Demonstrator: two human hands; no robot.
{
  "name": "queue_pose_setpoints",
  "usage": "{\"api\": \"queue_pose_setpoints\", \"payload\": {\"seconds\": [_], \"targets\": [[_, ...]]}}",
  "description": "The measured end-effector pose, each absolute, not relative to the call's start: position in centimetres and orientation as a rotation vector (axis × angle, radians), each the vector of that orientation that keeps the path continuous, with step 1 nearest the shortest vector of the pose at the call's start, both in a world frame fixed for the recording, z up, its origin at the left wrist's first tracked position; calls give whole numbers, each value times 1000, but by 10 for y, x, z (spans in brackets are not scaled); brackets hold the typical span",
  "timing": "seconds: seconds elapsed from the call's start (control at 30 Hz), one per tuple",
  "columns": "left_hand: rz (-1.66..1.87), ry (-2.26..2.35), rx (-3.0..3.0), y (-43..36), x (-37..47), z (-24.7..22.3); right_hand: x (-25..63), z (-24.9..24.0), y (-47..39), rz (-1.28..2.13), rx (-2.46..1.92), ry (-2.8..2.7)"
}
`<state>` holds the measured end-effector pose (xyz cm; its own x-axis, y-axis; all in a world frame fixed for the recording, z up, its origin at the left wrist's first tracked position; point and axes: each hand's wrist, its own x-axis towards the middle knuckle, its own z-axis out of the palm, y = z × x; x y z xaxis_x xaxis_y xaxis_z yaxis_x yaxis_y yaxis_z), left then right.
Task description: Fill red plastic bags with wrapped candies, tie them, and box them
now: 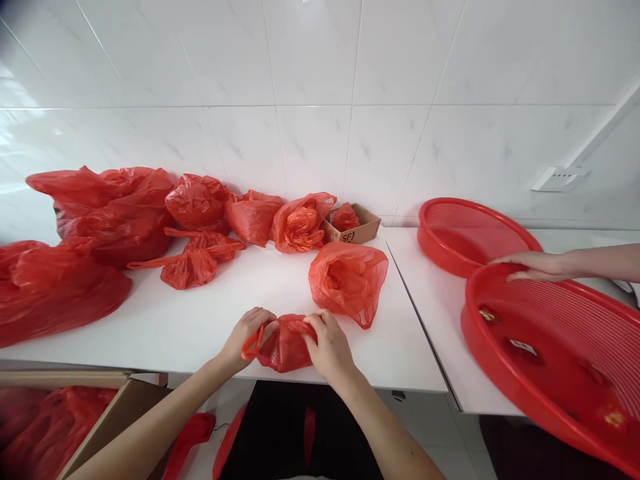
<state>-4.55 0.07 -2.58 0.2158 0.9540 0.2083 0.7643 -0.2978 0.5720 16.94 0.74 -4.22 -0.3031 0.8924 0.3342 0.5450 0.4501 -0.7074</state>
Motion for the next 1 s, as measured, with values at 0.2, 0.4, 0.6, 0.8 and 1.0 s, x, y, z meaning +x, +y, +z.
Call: {"api": "queue_pose_setpoints", "payload": {"seconds": [0.2,0.4,0.6,0.8,1.0], "targets": [[612,1811,2103,6,-47,-32,186,-54,22,733,-1092,-1939],[459,2019,1995,19,-53,-44,179,-72,35,754,-1100,-1890],[302,2166,2009,39,-54,-57,176,-82,38,722,-1153,-1813],[258,2164,2094,35,-58,-60,180,-82,39,743,-1231,-1728],[333,2119,2127,26,-63,-63,184,-91,44,774,-1308,-1609]]}}
